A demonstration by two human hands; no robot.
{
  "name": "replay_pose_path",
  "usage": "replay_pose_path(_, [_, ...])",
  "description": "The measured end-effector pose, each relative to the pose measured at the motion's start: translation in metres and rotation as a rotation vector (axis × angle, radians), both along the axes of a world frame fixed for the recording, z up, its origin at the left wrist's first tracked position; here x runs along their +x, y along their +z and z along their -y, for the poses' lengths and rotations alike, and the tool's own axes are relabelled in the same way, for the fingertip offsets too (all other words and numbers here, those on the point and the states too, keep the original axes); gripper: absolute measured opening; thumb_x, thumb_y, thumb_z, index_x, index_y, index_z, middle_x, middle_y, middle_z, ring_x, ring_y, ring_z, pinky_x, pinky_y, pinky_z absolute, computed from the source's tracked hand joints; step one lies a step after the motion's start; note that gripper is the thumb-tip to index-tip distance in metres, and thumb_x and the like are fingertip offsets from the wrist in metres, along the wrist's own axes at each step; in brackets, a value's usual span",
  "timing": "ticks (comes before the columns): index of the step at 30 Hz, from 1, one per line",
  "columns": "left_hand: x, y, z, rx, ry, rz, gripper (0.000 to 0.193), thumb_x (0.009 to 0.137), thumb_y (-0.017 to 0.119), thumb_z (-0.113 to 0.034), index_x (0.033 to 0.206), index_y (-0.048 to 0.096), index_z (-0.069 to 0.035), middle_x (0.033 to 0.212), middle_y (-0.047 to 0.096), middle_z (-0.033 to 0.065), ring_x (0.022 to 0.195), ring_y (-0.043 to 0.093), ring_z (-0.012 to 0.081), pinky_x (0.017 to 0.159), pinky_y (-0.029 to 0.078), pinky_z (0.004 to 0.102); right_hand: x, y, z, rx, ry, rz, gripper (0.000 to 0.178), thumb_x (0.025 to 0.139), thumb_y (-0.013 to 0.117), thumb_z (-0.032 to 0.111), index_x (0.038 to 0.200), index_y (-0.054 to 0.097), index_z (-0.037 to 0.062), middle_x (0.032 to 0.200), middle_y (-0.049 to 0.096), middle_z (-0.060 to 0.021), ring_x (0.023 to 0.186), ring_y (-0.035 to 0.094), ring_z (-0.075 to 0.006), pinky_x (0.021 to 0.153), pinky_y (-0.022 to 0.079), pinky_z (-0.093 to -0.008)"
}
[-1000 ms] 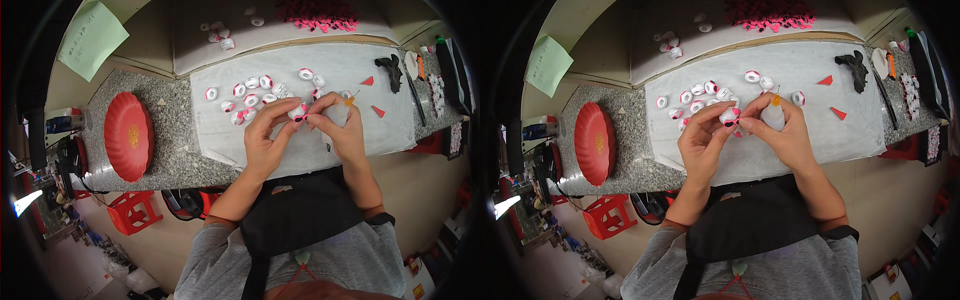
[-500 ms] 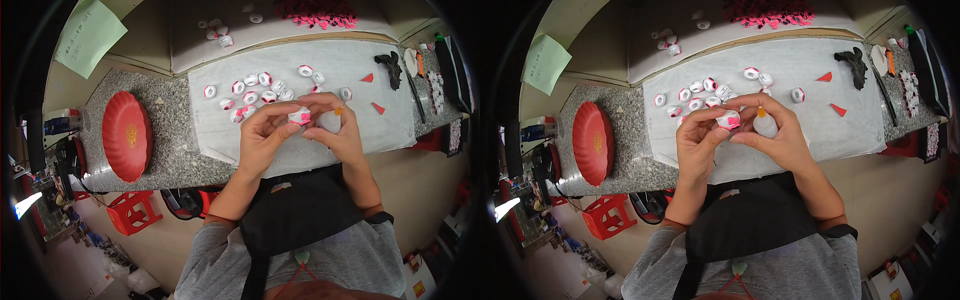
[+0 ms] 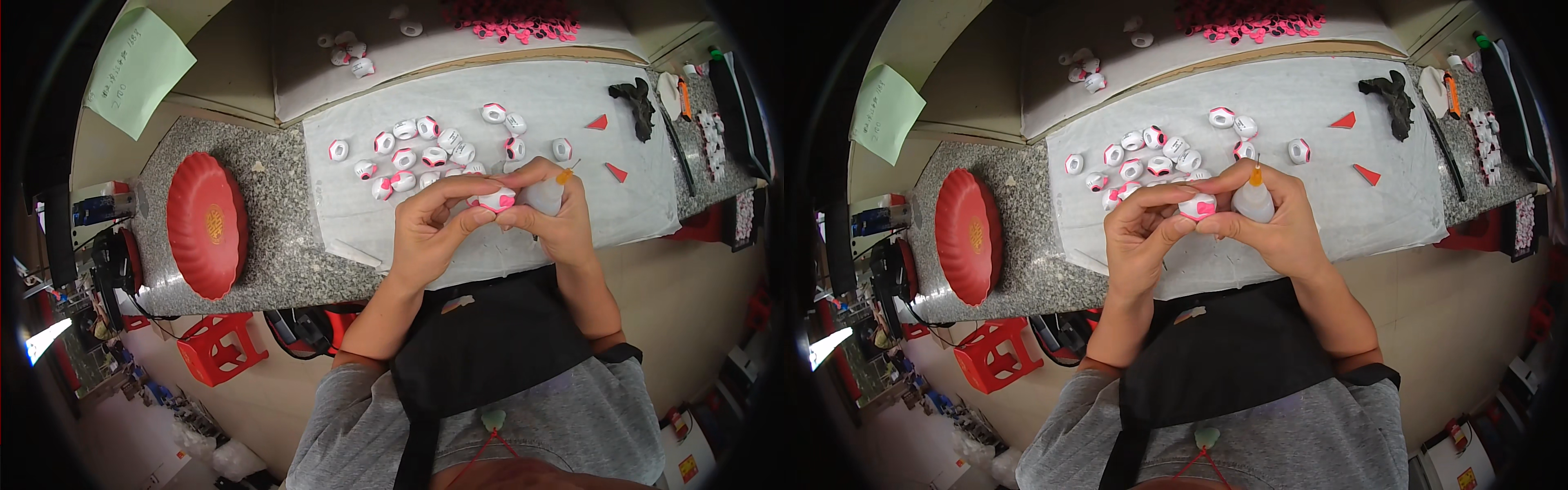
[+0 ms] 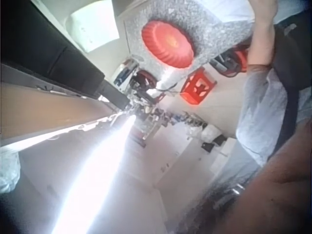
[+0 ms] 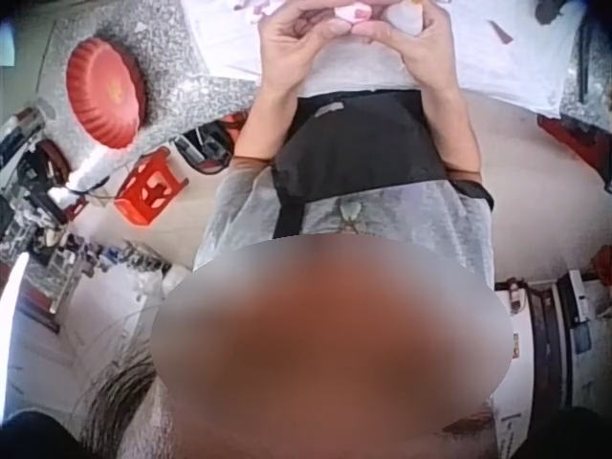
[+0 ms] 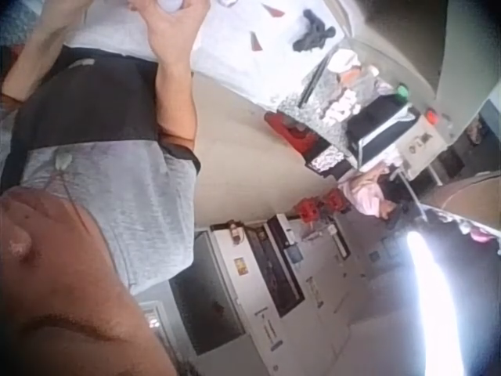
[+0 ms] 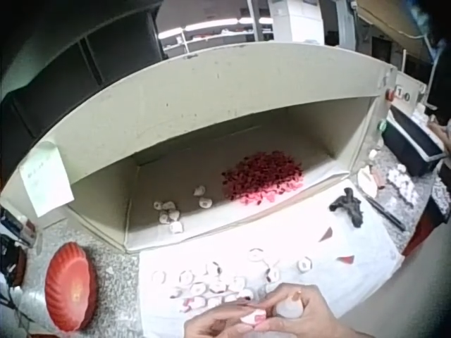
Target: Applying glue to toy components and attaching small bows to white cat heads.
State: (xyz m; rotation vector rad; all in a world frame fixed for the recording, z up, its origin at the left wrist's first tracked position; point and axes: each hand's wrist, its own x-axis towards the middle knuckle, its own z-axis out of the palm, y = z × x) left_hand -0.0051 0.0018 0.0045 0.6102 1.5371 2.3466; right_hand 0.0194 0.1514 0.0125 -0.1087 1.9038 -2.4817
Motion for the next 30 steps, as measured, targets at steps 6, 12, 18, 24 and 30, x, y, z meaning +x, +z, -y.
replay_pose_path(6, [0.004, 0.002, -0.002, -0.095, 0.074, 0.015, 0.025, 0.072, 0.052, 0.004, 0.097, 0.050, 0.004, 0.097, 0.053, 0.0115, 0.090, 0.049, 0.0160, 0.081, 0.038, 0.0270, 0.000, 0.004, 0.000, 0.003, -0.012, 0.023, 0.026, 0.063, 0.061, -0.001, 0.087, 0.051, -0.0035, 0.083, 0.055, -0.0117, 0.060, 0.052, -0.0118, 0.051, 0.042, -0.0218])
replay_pose_path(12, [0.004, 0.000, -0.004, -0.133, 0.110, -0.108, 0.026, 0.072, 0.053, 0.003, 0.097, 0.050, 0.004, 0.097, 0.053, 0.0106, 0.090, 0.049, 0.0148, 0.080, 0.038, 0.0254, 0.002, 0.001, 0.002, -0.023, -0.023, -0.002, 0.026, 0.064, 0.056, -0.003, 0.089, 0.051, -0.0036, 0.078, 0.055, -0.0094, 0.059, 0.052, -0.0112, 0.050, 0.042, -0.0210])
replay_pose_path(18, [0.001, 0.000, -0.006, 0.019, 0.027, 0.192, 0.026, 0.073, 0.052, 0.002, 0.099, 0.048, 0.002, 0.095, 0.052, 0.0077, 0.089, 0.049, 0.0124, 0.075, 0.039, 0.0232, 0.000, 0.015, -0.005, 0.021, -0.037, 0.083, 0.027, 0.063, 0.056, -0.003, 0.089, 0.051, -0.0030, 0.074, 0.054, -0.0076, 0.061, 0.051, -0.0097, 0.049, 0.039, -0.0198])
replay_pose_path(24, [-0.004, -0.003, -0.007, 0.150, 0.015, 0.376, 0.026, 0.077, 0.048, -0.004, 0.102, 0.044, -0.002, 0.095, 0.053, 0.0156, 0.092, 0.051, 0.0214, 0.080, 0.040, 0.0317, 0.018, 0.004, -0.044, 0.757, -0.170, -0.089, 0.020, 0.061, 0.057, -0.004, 0.080, 0.053, -0.0016, 0.073, 0.054, -0.0077, 0.064, 0.052, -0.0143, 0.056, 0.039, -0.0231])
replay_pose_path(30, [-0.004, 0.000, -0.006, 0.199, 0.015, 0.427, 0.026, 0.077, 0.046, 0.000, 0.103, 0.044, 0.000, 0.089, 0.055, 0.0080, 0.084, 0.053, 0.0157, 0.081, 0.040, 0.0303, 0.031, -0.002, -0.037, 1.002, -0.158, 0.003, 0.015, 0.060, 0.057, -0.004, 0.073, 0.050, -0.0034, 0.072, 0.051, -0.0103, 0.067, 0.052, -0.0195, 0.062, 0.039, -0.0253])
